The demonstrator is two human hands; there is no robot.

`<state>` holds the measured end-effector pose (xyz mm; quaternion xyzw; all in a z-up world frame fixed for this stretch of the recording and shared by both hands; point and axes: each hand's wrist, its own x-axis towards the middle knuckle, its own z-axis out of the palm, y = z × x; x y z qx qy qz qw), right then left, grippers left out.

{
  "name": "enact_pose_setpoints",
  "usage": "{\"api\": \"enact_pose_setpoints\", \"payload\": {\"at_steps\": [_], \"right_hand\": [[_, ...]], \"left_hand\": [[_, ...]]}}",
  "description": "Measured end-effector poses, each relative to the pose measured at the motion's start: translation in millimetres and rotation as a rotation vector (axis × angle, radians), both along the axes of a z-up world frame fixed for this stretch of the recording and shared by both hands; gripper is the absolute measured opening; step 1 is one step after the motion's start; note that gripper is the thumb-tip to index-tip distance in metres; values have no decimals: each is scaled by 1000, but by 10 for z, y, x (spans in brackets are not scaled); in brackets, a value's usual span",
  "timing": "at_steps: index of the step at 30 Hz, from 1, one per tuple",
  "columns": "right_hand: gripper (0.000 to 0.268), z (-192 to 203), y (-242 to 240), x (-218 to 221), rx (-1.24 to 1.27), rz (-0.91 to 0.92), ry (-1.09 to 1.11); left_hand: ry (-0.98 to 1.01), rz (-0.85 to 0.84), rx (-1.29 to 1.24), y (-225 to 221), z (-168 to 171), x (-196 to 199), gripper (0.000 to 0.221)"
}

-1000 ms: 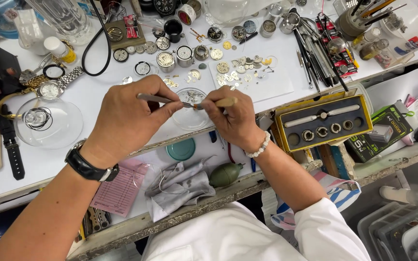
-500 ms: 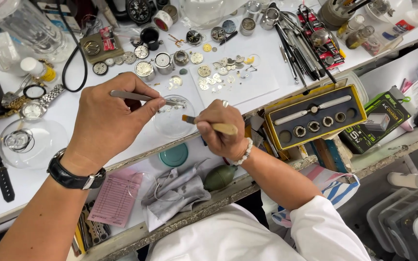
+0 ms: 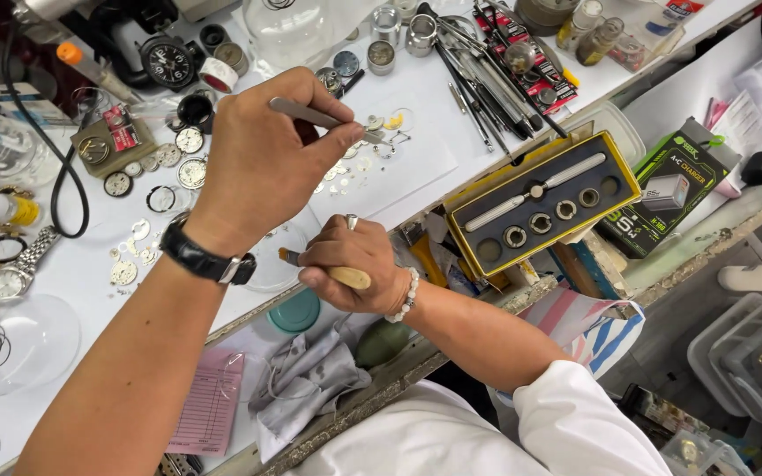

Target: Cleaning and inspecting small watch components using tweezers and a fine brush on a repair bench.

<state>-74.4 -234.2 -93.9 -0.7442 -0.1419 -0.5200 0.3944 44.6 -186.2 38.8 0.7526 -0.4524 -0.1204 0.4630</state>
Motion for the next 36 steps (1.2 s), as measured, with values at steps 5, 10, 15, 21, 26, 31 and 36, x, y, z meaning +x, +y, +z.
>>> {"api": "enact_pose_setpoints", "payload": {"at_steps": [5, 10, 15, 21, 26, 31, 36], "right_hand": [[26, -59, -19, 3, 3, 1, 11], [25, -9, -39, 1, -15, 21, 12], [22, 68, -26, 8, -9, 56, -10], [19, -40, -120, 13, 393, 218, 304], [32, 305, -117, 17, 467, 240, 561], [33, 261, -76, 138, 374, 225, 474], [34, 228, -89, 167, 366, 104, 457]], "left_hand": [[-82, 14, 60, -192, -99, 44, 21], [-92, 24, -11, -28, -76, 84, 24], [-250, 27, -156, 534, 35, 33, 18], [-339, 325, -362, 1466, -295, -217, 19], [-184, 436, -346, 1919, -737, -400, 19], [-104, 396, -389, 1961, -930, -425, 22], [-201, 479, -417, 1960, -973, -388, 16]]}}
